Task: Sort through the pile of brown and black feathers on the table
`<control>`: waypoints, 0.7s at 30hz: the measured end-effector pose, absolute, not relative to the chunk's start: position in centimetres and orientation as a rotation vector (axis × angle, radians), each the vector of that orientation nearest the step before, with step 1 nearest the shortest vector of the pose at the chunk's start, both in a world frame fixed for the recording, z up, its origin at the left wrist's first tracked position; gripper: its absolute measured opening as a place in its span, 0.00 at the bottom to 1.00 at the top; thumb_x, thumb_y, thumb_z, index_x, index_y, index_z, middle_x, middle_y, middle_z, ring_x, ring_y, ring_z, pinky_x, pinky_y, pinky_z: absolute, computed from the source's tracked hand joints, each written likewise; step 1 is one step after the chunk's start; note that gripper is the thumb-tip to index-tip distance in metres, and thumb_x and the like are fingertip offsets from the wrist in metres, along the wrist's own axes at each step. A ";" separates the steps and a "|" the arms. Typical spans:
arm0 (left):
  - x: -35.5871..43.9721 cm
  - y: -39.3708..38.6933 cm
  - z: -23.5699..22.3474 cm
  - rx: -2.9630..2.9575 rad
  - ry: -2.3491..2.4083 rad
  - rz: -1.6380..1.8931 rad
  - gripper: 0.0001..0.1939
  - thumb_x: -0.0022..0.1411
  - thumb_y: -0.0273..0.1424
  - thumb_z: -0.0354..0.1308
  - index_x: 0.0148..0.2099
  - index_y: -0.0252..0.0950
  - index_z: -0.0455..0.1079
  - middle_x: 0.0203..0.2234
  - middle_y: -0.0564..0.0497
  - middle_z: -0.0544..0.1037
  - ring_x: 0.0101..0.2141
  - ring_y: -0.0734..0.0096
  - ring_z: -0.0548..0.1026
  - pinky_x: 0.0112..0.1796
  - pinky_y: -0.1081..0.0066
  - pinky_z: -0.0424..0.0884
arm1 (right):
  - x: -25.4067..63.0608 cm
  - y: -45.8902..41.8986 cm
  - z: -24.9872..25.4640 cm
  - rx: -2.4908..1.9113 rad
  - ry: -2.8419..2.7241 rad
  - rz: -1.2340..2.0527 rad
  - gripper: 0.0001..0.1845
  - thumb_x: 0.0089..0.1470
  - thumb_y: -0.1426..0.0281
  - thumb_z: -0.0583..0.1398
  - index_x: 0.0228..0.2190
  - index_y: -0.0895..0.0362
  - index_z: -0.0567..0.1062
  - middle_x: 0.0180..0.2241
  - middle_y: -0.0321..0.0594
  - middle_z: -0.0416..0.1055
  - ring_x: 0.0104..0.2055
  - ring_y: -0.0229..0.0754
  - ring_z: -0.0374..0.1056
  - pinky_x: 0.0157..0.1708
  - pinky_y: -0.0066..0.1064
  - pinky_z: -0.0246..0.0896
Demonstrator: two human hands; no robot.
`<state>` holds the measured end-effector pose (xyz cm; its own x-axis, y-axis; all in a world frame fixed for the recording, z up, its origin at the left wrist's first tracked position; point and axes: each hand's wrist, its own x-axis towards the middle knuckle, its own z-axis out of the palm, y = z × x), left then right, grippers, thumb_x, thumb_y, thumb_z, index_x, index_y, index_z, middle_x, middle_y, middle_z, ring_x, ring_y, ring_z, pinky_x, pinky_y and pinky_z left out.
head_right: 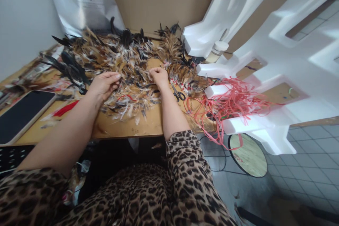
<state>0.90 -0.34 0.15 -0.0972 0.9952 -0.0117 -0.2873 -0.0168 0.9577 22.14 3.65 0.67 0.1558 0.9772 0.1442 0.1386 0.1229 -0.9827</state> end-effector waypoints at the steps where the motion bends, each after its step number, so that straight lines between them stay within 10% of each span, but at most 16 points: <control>1: 0.8 -0.3 0.3 0.915 1.037 1.415 0.09 0.41 0.25 0.66 0.29 0.31 0.73 0.17 0.54 0.70 0.17 0.83 0.65 0.16 0.82 0.57 | 22.6 3.9 0.3 -1.332 -1.288 0.830 0.07 0.45 0.70 0.58 0.23 0.62 0.70 0.18 0.31 0.65 0.20 0.29 0.58 0.24 0.22 0.55; 11: 0.9 -0.6 0.7 0.859 1.013 1.364 0.08 0.42 0.24 0.65 0.29 0.30 0.72 0.18 0.53 0.70 0.17 0.84 0.65 0.16 0.83 0.58 | 21.7 2.2 0.8 -1.858 -1.932 0.367 0.15 0.44 0.58 0.59 0.25 0.58 0.76 0.27 0.42 0.74 0.33 0.41 0.69 0.37 0.31 0.61; 21: 0.9 -0.8 0.9 0.859 1.022 1.322 0.10 0.41 0.25 0.66 0.30 0.30 0.71 0.19 0.53 0.71 0.17 0.83 0.66 0.17 0.83 0.59 | 22.0 3.1 0.2 -1.623 -1.834 0.587 0.11 0.43 0.67 0.57 0.23 0.61 0.76 0.20 0.38 0.69 0.25 0.36 0.64 0.29 0.26 0.58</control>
<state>0.90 -0.84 0.87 -0.0306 0.9946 -0.0996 -0.3465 0.0829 0.9344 21.95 3.14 0.19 -0.0596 0.9864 0.1531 0.7144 0.1493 -0.6837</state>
